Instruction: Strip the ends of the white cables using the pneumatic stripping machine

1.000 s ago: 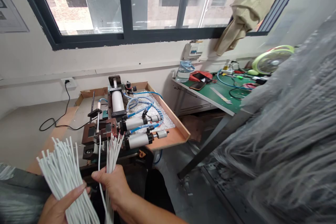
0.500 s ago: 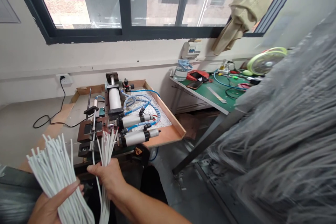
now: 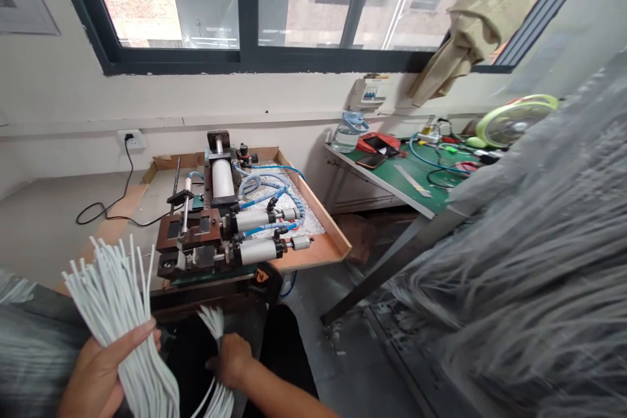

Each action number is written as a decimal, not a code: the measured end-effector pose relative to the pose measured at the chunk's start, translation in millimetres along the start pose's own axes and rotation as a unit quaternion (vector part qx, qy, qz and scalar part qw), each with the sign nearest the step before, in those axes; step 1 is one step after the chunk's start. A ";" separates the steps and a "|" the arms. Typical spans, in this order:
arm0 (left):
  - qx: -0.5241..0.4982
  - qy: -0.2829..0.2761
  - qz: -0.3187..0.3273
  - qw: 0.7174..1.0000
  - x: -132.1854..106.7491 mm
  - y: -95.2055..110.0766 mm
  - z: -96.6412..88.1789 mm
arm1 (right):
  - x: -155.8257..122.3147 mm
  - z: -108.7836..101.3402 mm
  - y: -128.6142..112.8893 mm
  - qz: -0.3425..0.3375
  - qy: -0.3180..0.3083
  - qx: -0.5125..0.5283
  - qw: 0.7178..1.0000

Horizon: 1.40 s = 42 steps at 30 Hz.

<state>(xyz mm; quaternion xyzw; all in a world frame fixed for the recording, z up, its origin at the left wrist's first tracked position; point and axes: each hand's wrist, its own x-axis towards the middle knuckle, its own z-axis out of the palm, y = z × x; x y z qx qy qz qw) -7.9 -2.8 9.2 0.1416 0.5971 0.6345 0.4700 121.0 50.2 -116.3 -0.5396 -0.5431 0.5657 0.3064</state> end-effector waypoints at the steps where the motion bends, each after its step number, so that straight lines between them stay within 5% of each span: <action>1: -0.002 0.002 0.003 1.000 0.2 -0.3 0.7 | -4.8 -2.5 1.3 -0.006 0.003 -0.007 1.000; 4: -0.016 -0.002 0.010 1.000 2.1 -1.2 3.2 | -24.0 -5.9 -17.9 -0.051 -0.114 0.037 0.991; 6: -0.026 -0.009 0.007 1.000 2.3 -2.2 4.4 | -39.3 -3.0 -38.1 -0.088 -0.278 0.110 0.950; 8: -0.029 -0.019 -0.001 0.999 0.1 -4.0 4.2 | -53.7 2.9 -52.3 -0.121 -0.338 0.150 0.921; 14: -0.051 -0.084 -0.045 0.994 -16.3 -16.4 -2.2 | -69.0 7.8 -63.2 -0.132 -0.317 0.175 0.923; 21: -0.042 -0.034 0.037 0.998 -24.4 -14.2 12.5 | -38.9 -8.1 -112.5 -0.169 -0.115 0.211 0.956; 31: -0.023 0.017 -0.036 0.999 -8.6 -11.8 11.2 | -9.2 -7.8 -110.7 -0.067 -0.097 0.358 0.926; 42: -0.007 0.030 -0.022 0.999 -1.4 -6.5 11.7 | 6.1 -1.3 -115.5 0.056 -0.144 0.469 0.870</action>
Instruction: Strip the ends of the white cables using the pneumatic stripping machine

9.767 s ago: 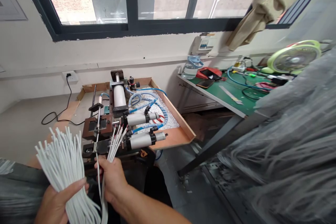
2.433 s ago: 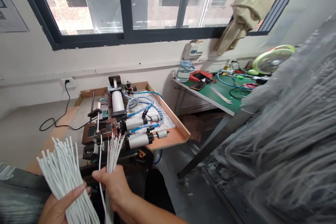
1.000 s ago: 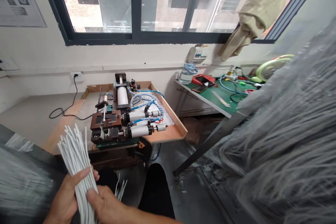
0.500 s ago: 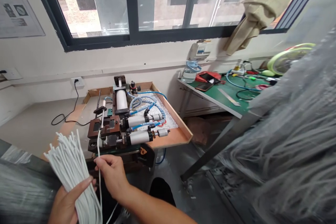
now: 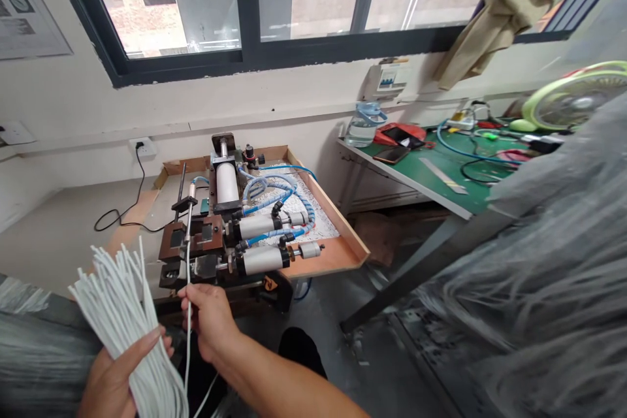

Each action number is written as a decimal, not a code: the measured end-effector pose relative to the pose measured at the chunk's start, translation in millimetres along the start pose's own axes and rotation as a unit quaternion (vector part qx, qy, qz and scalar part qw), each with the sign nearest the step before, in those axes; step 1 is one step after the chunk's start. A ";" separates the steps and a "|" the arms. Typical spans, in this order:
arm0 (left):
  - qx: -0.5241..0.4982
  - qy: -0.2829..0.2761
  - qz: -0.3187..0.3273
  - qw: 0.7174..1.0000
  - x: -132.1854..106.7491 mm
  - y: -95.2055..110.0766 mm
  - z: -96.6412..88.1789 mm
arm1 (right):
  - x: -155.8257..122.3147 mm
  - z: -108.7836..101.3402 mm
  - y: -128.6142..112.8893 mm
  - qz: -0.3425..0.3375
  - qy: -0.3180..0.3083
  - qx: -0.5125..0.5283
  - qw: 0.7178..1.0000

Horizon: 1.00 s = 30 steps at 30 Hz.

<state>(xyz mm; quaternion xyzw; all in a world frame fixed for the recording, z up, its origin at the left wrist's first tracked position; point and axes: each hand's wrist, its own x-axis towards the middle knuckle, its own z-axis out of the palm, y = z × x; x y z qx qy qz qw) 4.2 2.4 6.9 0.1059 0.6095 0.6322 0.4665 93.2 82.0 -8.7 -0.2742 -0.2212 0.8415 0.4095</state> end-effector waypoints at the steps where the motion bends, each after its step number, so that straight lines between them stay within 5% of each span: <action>1: 0.001 -0.002 0.001 1.000 -0.2 0.8 1.1 | 0.1 0.6 -0.3 0.008 -0.002 0.014 1.000; 10: 0.012 -0.032 0.035 0.999 -2.4 1.6 4.0 | -4.6 2.2 2.6 0.106 -0.115 -0.004 0.988; 18: 0.010 -0.049 0.012 0.999 -3.2 3.1 3.6 | -16.0 1.9 5.7 -0.053 0.010 -0.080 0.995; 30: 0.019 -0.003 0.012 1.000 2.2 4.0 3.4 | -8.1 4.6 -0.8 0.010 0.049 -0.027 0.998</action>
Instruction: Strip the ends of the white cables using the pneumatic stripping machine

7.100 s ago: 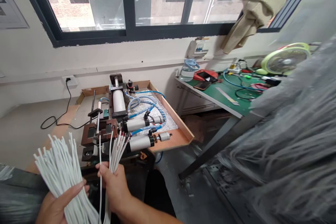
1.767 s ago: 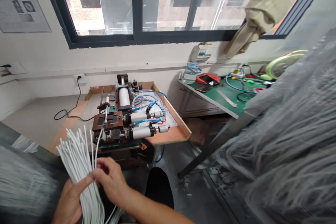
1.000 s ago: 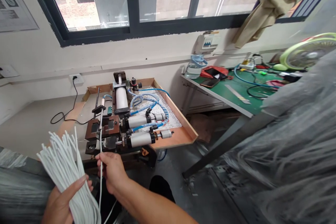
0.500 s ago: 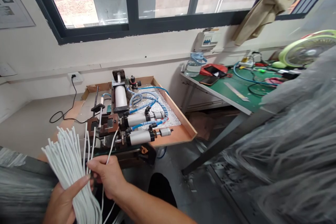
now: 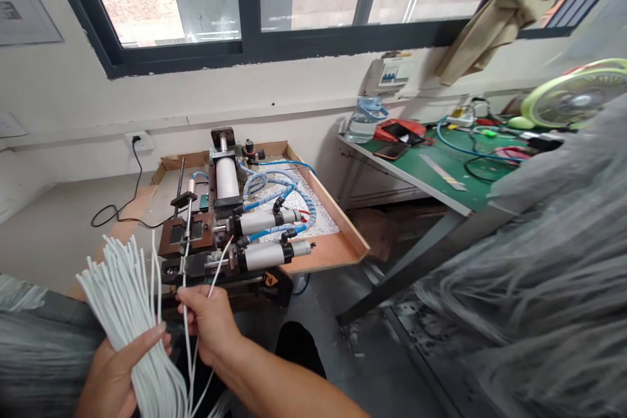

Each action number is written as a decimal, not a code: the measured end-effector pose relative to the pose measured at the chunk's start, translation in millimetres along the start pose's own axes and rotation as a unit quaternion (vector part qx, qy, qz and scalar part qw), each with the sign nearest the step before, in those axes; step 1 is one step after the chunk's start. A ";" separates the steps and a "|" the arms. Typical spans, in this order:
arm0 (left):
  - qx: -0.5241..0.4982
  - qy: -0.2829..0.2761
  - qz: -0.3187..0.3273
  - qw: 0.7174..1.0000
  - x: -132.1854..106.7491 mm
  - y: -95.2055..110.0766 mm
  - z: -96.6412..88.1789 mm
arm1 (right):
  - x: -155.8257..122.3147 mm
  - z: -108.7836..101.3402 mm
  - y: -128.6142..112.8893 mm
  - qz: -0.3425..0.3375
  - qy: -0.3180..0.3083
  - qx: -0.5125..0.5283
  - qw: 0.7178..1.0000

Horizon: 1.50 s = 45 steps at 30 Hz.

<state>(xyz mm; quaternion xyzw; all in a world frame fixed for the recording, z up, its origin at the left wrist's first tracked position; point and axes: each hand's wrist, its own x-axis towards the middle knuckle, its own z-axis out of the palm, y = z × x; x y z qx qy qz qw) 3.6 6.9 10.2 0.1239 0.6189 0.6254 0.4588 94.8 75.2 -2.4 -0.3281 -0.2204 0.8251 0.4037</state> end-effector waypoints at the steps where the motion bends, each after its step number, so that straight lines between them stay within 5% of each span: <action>1: -0.002 0.000 0.002 1.000 -0.9 1.0 0.9 | 0.2 0.6 0.0 0.002 -0.014 0.007 1.000; 6: 0.003 -0.040 0.016 0.999 -3.7 3.6 3.3 | -2.8 3.5 3.5 0.041 -0.111 -0.015 0.993; 12: -0.011 -0.041 0.000 0.999 -1.7 -1.3 -0.8 | -7.5 -2.2 7.3 -0.060 -0.010 -0.037 0.997; 22: -0.008 0.009 0.013 1.000 -0.8 0.8 1.9 | 4.1 1.0 -0.8 0.004 0.012 0.012 1.000; 26: -0.004 0.018 0.025 1.000 -3.7 2.4 3.2 | 6.0 2.3 -0.4 0.028 -0.033 0.025 0.999; 30: 0.010 -0.031 0.025 0.999 -8.1 2.3 3.7 | 1.2 5.0 2.6 0.044 -0.113 -0.011 0.993; 36: 0.002 -0.040 -0.006 0.999 -4.7 -6.2 -4.1 | -12.9 -2.6 6.8 -0.051 -0.035 -0.043 0.997; 45: -0.005 0.003 -0.019 1.000 -7.4 -4.1 -4.0 | -13.3 -11.7 5.2 -0.028 -0.017 -0.047 0.998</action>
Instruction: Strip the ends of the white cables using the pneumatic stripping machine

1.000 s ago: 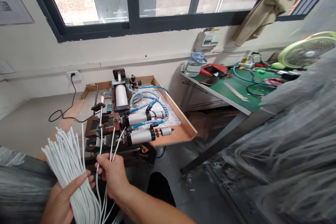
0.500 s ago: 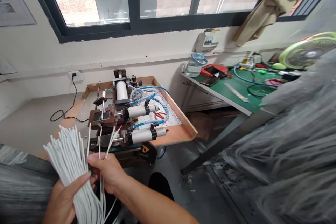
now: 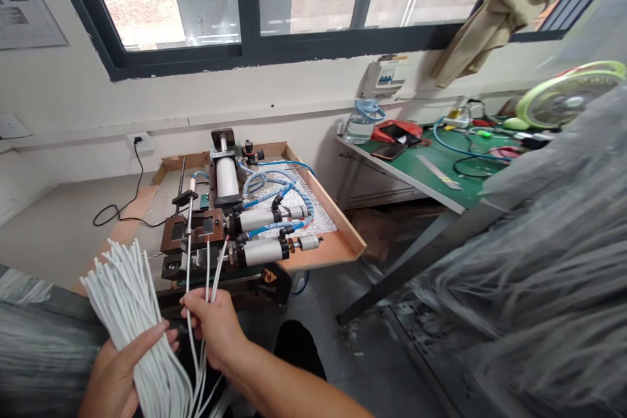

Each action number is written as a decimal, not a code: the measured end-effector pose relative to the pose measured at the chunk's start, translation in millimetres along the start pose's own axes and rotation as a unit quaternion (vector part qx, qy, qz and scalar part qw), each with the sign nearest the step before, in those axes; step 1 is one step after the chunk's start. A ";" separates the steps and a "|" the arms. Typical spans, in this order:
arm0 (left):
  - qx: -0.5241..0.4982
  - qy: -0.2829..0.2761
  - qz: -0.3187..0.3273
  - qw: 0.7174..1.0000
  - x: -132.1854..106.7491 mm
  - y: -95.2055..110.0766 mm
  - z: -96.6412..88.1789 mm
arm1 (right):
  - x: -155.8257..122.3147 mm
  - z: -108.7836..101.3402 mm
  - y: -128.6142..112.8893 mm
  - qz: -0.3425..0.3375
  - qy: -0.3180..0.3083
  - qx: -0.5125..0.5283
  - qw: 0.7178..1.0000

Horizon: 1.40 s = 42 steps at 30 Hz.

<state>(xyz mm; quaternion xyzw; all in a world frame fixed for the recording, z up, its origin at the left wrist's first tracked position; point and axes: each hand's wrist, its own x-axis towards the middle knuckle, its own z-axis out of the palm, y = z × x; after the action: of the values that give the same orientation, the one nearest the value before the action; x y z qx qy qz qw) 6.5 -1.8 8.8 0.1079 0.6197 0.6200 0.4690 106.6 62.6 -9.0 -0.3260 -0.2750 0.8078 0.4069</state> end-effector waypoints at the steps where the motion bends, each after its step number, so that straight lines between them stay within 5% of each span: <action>1: 0.004 0.001 0.005 1.000 -1.4 1.7 1.7 | 1.9 1.0 -1.4 0.006 0.001 0.003 1.000; 4: 0.007 -0.004 0.017 1.000 -5.3 6.1 6.1 | 5.3 3.6 -3.4 0.022 -0.011 0.009 1.000; 8: 0.003 -0.053 0.022 0.998 -7.6 9.3 8.1 | 2.4 6.5 -0.1 0.049 -0.109 -0.043 0.992; 12: 0.000 -0.082 0.018 0.997 -5.8 9.6 5.7 | -2.7 8.6 2.2 -0.001 -0.051 -0.051 0.997; 21: -0.009 -0.014 -0.014 1.000 3.0 15.2 4.4 | 14.2 10.9 -2.7 -0.015 0.049 0.036 0.998; 28: 0.001 0.000 0.026 1.000 7.2 16.0 3.9 | 24.6 14.6 -9.2 0.056 0.050 0.134 0.988; 32: -0.006 -0.005 0.060 0.998 6.7 13.4 6.2 | 21.5 13.8 -8.6 0.079 -0.001 0.108 0.991; 36: 0.003 -0.023 0.071 0.997 1.8 14.2 12.2 | 13.7 15.2 -6.2 0.057 -0.075 0.040 0.995; 42: 0.011 -0.057 0.038 0.998 1.6 7.7 8.3 | 0.5 8.7 -4.1 -0.013 -0.018 0.002 1.000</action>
<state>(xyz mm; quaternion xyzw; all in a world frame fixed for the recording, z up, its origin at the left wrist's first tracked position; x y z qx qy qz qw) 8.1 6.4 16.6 0.1715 0.5946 0.6230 0.4784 101.8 63.6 -0.7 -0.3068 -0.2844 0.8091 0.4127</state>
